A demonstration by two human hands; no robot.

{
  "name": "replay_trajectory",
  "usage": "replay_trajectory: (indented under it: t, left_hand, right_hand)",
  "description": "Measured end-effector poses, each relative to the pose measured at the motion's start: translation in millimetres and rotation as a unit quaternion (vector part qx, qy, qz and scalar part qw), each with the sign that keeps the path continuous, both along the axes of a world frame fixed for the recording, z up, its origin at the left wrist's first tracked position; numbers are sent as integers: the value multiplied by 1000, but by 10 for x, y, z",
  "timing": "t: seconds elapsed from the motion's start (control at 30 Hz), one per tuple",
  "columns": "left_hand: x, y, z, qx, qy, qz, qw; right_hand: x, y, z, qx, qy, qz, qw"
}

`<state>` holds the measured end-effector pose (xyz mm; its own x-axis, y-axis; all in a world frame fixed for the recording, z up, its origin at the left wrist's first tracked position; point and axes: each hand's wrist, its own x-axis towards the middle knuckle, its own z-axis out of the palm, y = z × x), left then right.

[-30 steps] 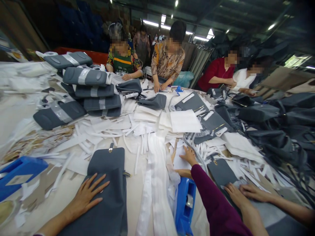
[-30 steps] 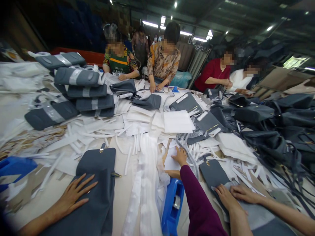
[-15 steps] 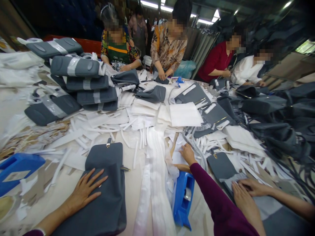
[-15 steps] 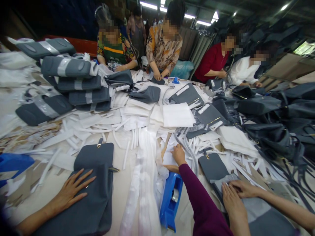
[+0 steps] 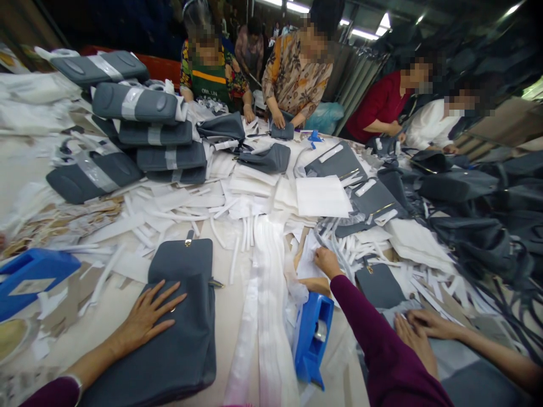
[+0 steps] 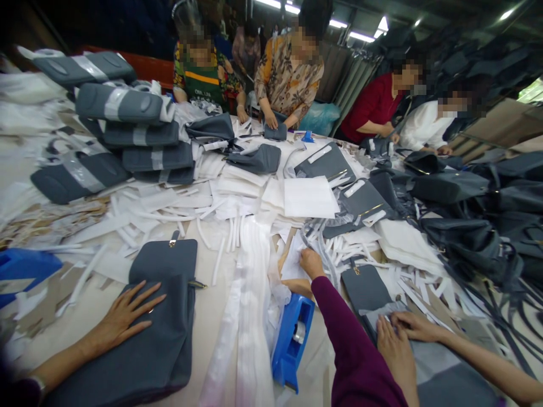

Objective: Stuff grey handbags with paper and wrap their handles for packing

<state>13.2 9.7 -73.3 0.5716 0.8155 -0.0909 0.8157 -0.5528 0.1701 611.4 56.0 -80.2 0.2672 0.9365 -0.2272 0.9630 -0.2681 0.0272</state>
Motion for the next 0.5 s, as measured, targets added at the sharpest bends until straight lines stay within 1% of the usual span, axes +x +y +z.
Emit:
replay_trajectory:
  t: [0.17, 0.3, 0.4, 0.5]
  left_hand:
    - [-20, 2, -19, 9, 9, -14, 1000]
    - [-41, 10, -41, 12, 9, -19, 1000]
    - [-53, 7, -36, -2, 3, -19, 1000]
    - [-83, -1, -45, 0, -7, -25, 1000]
  right_hand:
    - [14, 33, 66, 24, 55, -48, 997]
    - [141, 81, 187, 77, 135, -92, 983]
    - [289, 87, 355, 113, 233, -109, 960]
    - [384, 20, 582, 158, 326, -114, 925]
